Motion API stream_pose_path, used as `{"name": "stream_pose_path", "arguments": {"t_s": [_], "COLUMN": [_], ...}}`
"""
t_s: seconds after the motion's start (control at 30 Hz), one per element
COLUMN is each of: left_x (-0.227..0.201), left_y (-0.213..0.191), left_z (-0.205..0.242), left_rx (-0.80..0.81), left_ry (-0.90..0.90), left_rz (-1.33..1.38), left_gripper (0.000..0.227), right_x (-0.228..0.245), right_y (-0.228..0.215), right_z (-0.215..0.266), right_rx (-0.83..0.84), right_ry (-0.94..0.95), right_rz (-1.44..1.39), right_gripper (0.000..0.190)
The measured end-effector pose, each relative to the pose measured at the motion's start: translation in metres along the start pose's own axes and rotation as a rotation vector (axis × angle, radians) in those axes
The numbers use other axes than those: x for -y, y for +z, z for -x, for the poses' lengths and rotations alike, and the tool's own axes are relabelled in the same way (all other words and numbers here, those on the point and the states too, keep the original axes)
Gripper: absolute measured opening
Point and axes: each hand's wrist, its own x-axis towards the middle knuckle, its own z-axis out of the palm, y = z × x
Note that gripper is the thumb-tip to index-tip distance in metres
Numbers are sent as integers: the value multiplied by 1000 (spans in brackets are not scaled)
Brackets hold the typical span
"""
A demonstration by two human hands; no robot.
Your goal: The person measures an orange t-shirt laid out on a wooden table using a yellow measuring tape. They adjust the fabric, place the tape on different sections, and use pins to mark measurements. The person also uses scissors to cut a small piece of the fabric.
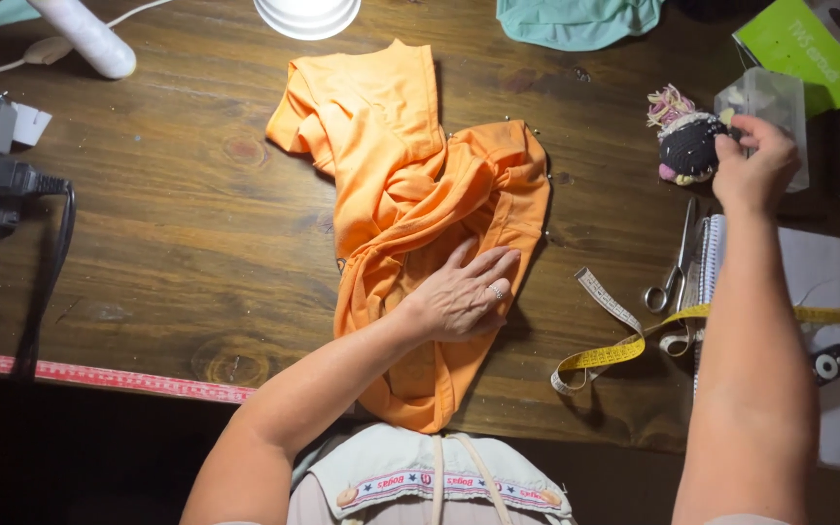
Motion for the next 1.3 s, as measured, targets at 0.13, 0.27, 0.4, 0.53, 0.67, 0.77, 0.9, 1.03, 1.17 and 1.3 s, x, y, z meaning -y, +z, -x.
{"name": "stream_pose_path", "arguments": {"t_s": [0.13,0.27,0.4,0.53,0.67,0.77,0.9,1.03,1.17,1.3], "left_x": [1,1,0,0,1,0,7,13,10,17], "left_y": [-7,-7,-6,-10,-13,-17,-11,-8,-22,-4], "left_z": [-7,-10,-5,-12,-18,-22,-19,-4,4,4], "left_rx": [37,111,60,103,202,250,193,156,18,3], "left_ry": [16,-6,-22,-3,-1,10,42,27,45,91], "left_rz": [-63,-164,-147,-187,-216,-266,-268,-82,65,-77], "left_gripper": [52,65,59,63,71,79,80,63,52,57], "right_x": [-14,-18,-15,-16,-32,-6,36,149,207,215], "right_y": [13,22,21,20,30,13,-9,-37,-32,-28], "right_z": [-19,-23,-19,-16,-17,-14,22,126,221,239], "right_rx": [144,125,97,125,135,190,-3,316,526,347], "right_ry": [-180,-247,-378,-364,-359,-278,-325,-31,269,161], "right_rz": [-1,148,314,446,666,561,322,-332,-264,-343], "right_gripper": [25,10,6,9,14,12,26,7,10,13]}}
